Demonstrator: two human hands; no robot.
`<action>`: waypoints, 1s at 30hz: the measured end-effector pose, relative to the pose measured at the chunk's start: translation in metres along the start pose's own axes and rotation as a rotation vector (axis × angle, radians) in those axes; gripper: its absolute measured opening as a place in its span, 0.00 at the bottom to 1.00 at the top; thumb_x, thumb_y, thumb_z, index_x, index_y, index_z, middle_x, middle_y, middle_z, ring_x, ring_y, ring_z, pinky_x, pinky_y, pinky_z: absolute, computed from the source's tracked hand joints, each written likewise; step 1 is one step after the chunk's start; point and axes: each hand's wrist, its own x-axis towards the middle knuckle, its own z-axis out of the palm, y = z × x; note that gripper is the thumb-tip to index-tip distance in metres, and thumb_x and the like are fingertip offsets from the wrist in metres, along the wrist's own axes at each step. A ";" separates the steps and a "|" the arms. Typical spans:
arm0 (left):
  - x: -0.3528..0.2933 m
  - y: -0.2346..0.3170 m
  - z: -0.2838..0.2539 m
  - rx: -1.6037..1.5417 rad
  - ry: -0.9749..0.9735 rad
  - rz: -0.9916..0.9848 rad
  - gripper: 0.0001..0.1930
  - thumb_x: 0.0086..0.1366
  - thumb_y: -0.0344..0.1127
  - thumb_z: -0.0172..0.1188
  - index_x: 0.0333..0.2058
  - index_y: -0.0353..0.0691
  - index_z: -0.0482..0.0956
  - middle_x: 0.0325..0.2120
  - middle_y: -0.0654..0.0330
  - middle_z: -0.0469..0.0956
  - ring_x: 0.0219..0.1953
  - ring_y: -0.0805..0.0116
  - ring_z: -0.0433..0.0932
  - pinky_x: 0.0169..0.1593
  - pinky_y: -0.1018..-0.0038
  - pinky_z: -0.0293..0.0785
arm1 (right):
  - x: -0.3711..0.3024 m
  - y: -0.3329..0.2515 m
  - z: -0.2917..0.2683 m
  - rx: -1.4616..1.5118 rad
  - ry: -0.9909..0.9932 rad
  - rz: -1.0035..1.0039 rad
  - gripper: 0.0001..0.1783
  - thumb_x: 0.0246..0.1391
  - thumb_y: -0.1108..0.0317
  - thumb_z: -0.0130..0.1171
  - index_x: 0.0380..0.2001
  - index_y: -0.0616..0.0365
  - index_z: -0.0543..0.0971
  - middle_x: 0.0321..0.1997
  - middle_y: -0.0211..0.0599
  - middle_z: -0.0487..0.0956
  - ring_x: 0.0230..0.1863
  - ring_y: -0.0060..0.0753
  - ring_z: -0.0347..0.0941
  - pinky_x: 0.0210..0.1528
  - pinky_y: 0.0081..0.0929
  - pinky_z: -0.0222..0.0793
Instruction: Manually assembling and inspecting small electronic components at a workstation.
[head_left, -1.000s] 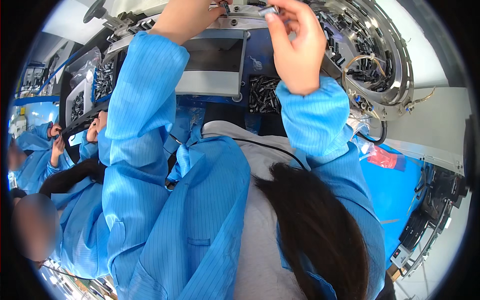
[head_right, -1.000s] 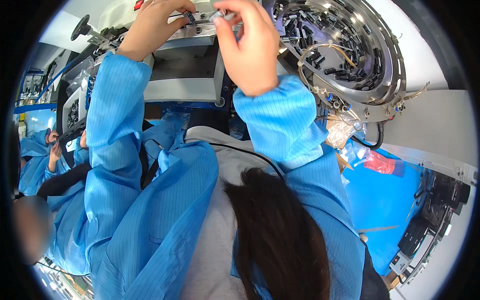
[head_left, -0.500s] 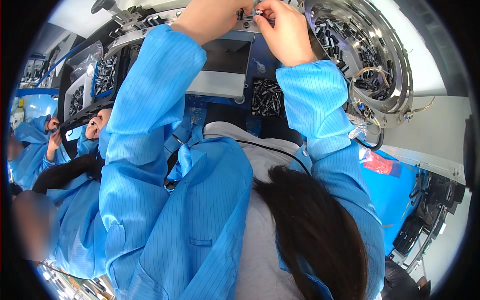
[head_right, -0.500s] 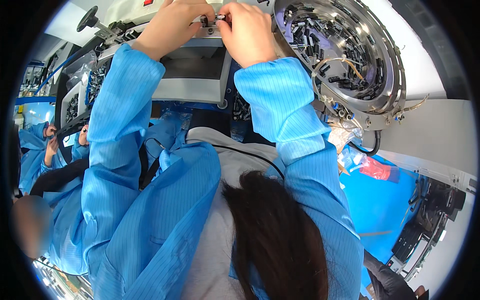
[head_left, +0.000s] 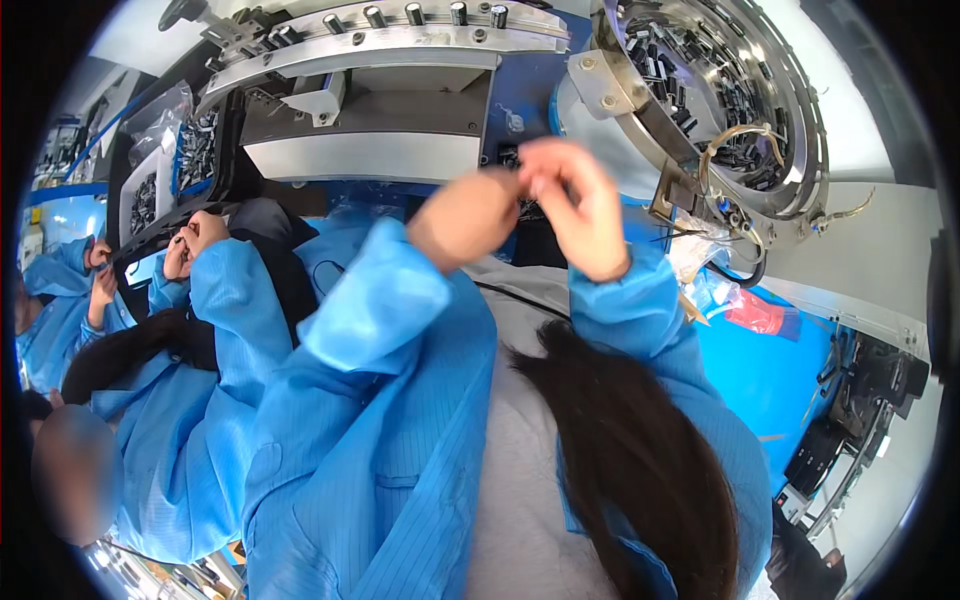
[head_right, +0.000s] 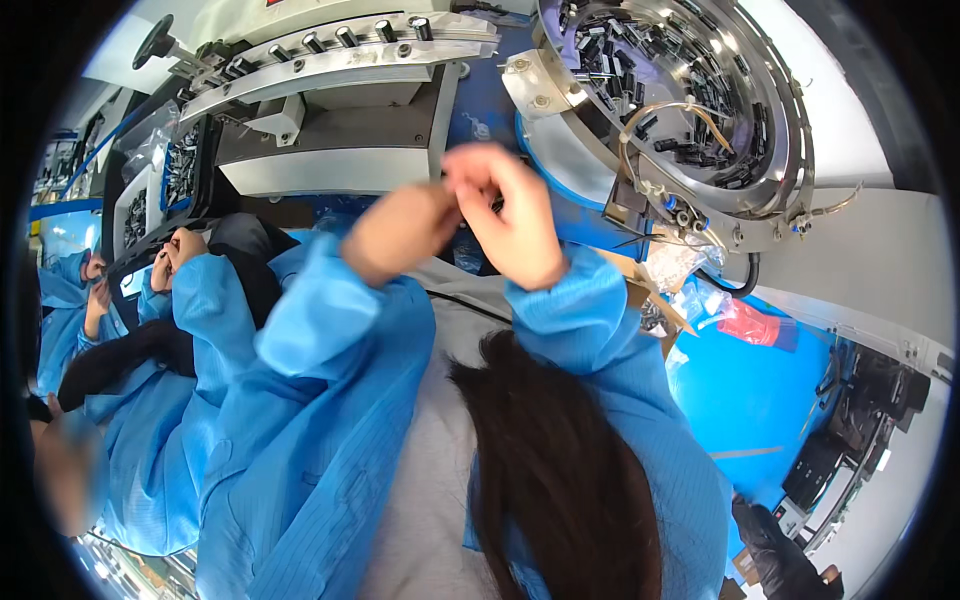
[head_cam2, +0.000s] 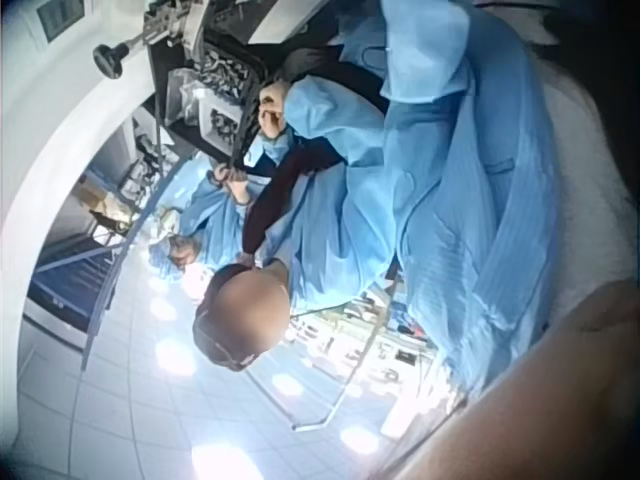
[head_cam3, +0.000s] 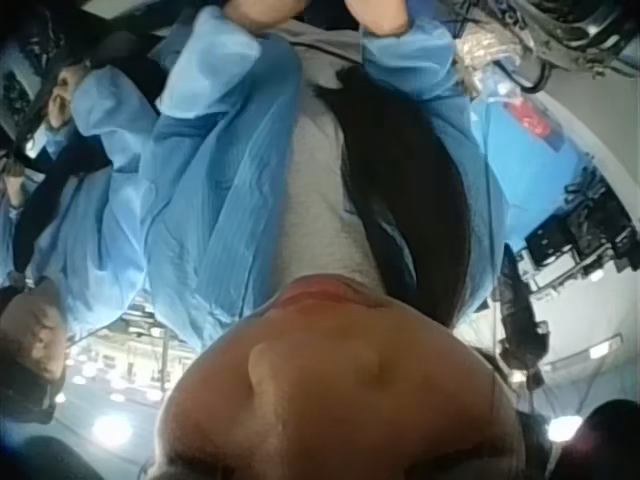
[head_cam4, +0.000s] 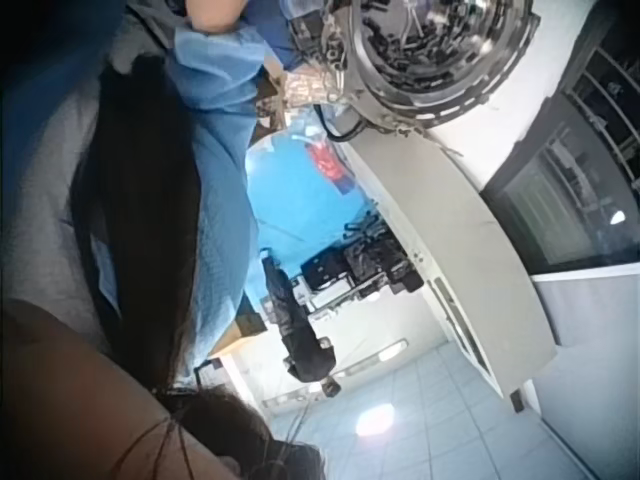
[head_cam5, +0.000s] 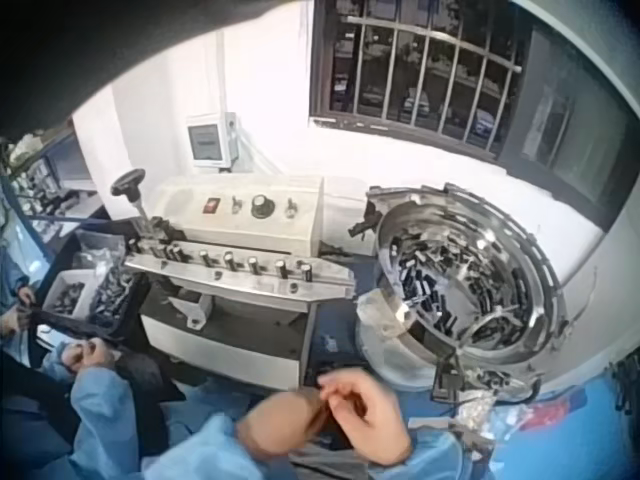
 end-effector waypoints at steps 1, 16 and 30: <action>-0.004 -0.007 0.026 -0.031 -0.121 -0.075 0.08 0.56 0.26 0.52 0.35 0.34 0.76 0.32 0.44 0.77 0.36 0.44 0.76 0.41 0.55 0.72 | -0.017 0.019 -0.007 -0.019 -0.045 0.110 0.11 0.55 0.80 0.52 0.41 0.58 0.76 0.31 0.27 0.78 0.32 0.15 0.71 0.31 0.17 0.64; 0.040 -0.082 0.151 0.902 0.002 -0.028 0.05 0.54 0.37 0.55 0.26 0.46 0.79 0.33 0.65 0.72 0.41 0.66 0.72 0.30 0.73 0.74 | -0.042 0.177 -0.017 -1.588 0.032 -0.156 0.06 0.43 0.67 0.53 0.18 0.51 0.77 0.25 0.29 0.73 0.33 0.32 0.69 0.38 0.35 0.59; 0.045 0.045 -0.007 0.403 0.293 0.172 0.06 0.55 0.33 0.60 0.34 0.45 0.77 0.31 0.61 0.74 0.36 0.60 0.74 0.37 0.66 0.74 | -0.044 0.187 -0.011 -1.515 0.177 -0.190 0.04 0.45 0.67 0.53 0.23 0.49 0.77 0.27 0.29 0.74 0.35 0.33 0.69 0.39 0.33 0.59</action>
